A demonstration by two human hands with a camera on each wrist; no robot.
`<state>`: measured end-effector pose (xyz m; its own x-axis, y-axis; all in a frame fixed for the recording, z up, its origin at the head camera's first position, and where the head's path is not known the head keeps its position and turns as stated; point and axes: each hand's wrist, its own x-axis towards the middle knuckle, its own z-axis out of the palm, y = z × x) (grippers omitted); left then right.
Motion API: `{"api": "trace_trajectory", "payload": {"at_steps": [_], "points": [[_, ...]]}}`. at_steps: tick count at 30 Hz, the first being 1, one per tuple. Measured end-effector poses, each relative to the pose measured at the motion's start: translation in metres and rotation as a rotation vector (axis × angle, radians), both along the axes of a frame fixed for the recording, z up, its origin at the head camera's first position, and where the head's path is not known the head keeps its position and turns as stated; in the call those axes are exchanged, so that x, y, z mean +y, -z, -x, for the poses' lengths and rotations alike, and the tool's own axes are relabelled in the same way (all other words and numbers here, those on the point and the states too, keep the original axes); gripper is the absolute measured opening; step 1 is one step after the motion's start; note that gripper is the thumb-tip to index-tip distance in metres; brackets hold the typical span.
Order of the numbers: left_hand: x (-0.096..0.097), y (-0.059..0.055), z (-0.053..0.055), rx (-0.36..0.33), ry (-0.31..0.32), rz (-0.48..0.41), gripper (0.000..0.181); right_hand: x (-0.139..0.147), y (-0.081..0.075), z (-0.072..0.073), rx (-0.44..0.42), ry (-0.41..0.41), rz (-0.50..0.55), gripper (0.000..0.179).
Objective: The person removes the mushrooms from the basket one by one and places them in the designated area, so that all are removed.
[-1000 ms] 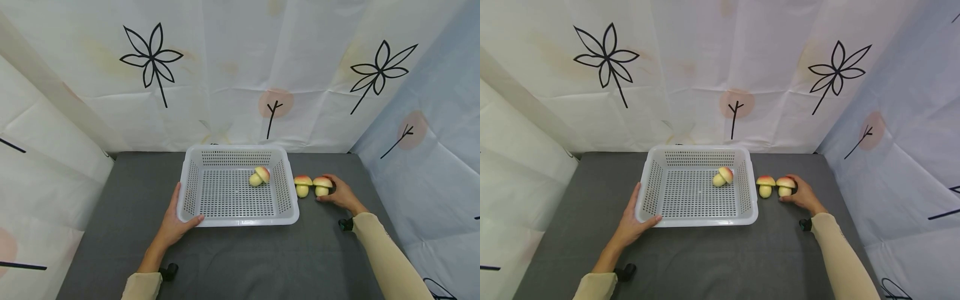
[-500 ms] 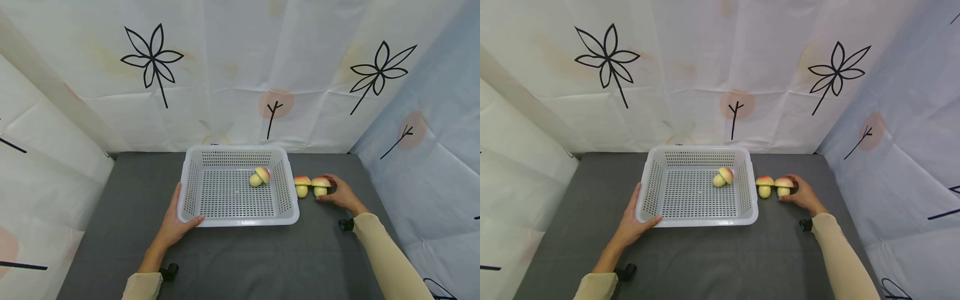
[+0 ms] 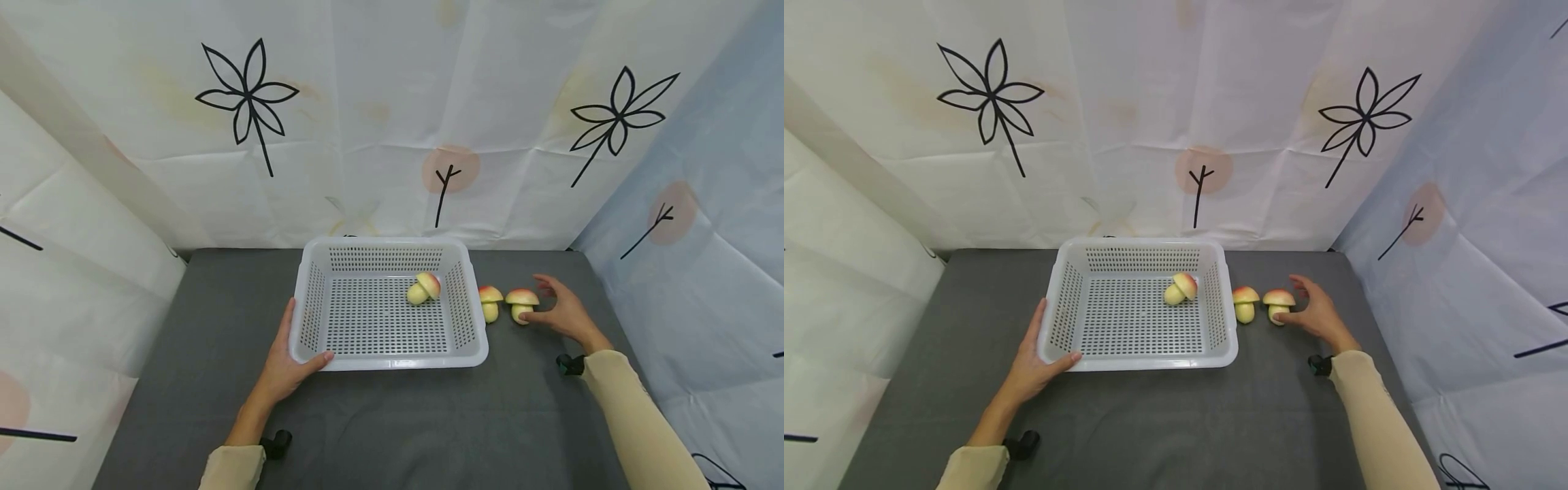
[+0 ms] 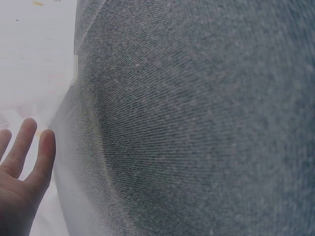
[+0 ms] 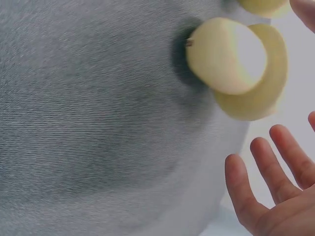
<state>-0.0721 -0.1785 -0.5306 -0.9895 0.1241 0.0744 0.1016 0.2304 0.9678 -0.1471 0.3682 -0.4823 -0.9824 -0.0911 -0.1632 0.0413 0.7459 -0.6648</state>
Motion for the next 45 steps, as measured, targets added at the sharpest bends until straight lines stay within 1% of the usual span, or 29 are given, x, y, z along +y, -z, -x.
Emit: {"api": "trace_trajectory", "payload": {"at_steps": [6,15,20,25,33,40,45], "points": [[0.0,0.0,-0.001,-0.005,-0.004,0.0,0.125,-0.005,-0.014,-0.003,0.062,-0.019,0.009,0.097],[0.0,0.001,0.0,-0.006,-0.007,0.007,0.124,-0.022,-0.038,-0.007,0.185,-0.066,0.034,0.095],[-0.001,0.0,0.0,-0.004,-0.01,0.023,0.123,-0.034,-0.048,-0.005,0.212,-0.073,0.038,0.094],[-0.001,-0.001,0.0,-0.011,-0.011,0.023,0.124,-0.048,-0.057,-0.003,0.231,-0.081,0.089,0.093],[-0.001,0.0,0.001,-0.011,-0.01,0.02,0.124,-0.074,-0.067,-0.001,0.255,-0.08,0.154,0.091],[-0.001,-0.002,0.0,-0.007,-0.013,0.027,0.124,-0.103,-0.069,0.004,0.296,-0.093,0.196,0.088],[-0.001,-0.002,0.0,-0.012,-0.012,0.02,0.124,-0.126,-0.069,0.008,0.287,-0.104,0.242,0.087]]}}
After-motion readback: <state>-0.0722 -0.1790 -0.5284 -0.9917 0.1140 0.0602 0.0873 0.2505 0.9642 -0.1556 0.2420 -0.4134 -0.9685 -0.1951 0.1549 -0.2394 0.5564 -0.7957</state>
